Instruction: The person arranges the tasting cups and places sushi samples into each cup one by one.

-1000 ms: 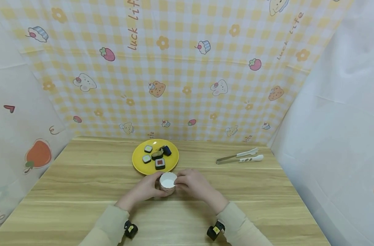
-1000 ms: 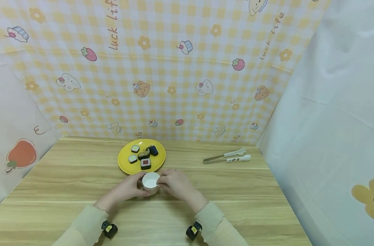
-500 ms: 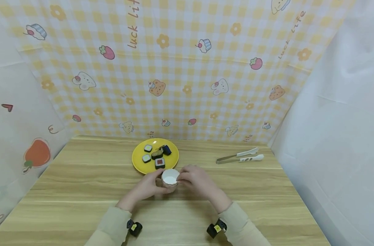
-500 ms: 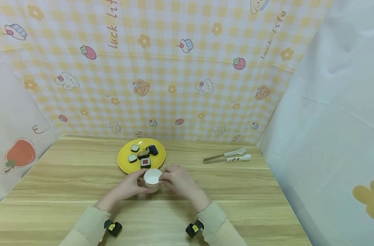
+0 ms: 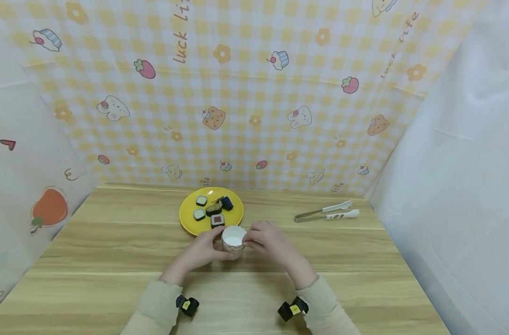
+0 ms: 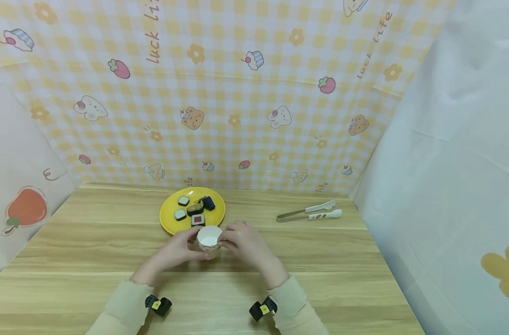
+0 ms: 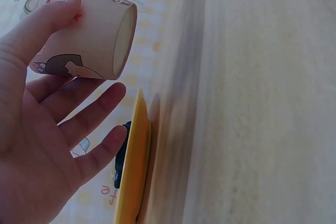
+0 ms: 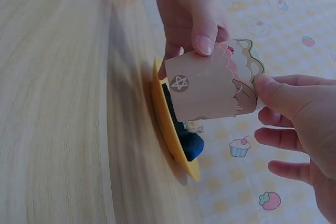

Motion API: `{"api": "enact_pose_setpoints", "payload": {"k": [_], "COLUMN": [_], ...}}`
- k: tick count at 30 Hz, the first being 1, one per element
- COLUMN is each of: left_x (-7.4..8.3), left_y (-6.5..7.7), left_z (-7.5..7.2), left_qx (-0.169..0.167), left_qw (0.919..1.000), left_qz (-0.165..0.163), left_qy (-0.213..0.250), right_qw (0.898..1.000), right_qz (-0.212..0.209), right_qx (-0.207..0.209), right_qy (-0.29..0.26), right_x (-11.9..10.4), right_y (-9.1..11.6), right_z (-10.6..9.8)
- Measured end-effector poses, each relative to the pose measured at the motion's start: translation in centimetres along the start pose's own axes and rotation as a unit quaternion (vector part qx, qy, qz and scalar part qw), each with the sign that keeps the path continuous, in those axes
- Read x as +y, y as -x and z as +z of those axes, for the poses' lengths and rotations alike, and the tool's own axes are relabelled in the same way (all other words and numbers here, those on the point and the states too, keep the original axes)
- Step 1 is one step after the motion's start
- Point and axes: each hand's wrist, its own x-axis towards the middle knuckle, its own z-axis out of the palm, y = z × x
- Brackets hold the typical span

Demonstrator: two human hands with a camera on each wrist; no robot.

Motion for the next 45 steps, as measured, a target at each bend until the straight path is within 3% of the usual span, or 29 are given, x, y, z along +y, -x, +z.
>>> {"api": "enact_pose_setpoints", "payload": {"k": [27, 45], "left_x": [0.32, -0.32], "left_y": [-0.1, -0.35], "left_z": [0.09, 0.26], "left_qx": [0.007, 0.011], "left_qw": [0.9998, 0.9997], "left_qz": [0.006, 0.008], "left_qy": [0.018, 0.02], "right_qw": [1.0, 0.999], "right_qz": [0.025, 0.035], "right_qx": [0.019, 0.034], "right_qy": [-0.003, -0.008], "right_x": [-0.61, -0.66], "right_y": [0.05, -0.29], "right_z": [0.56, 0.53]}}
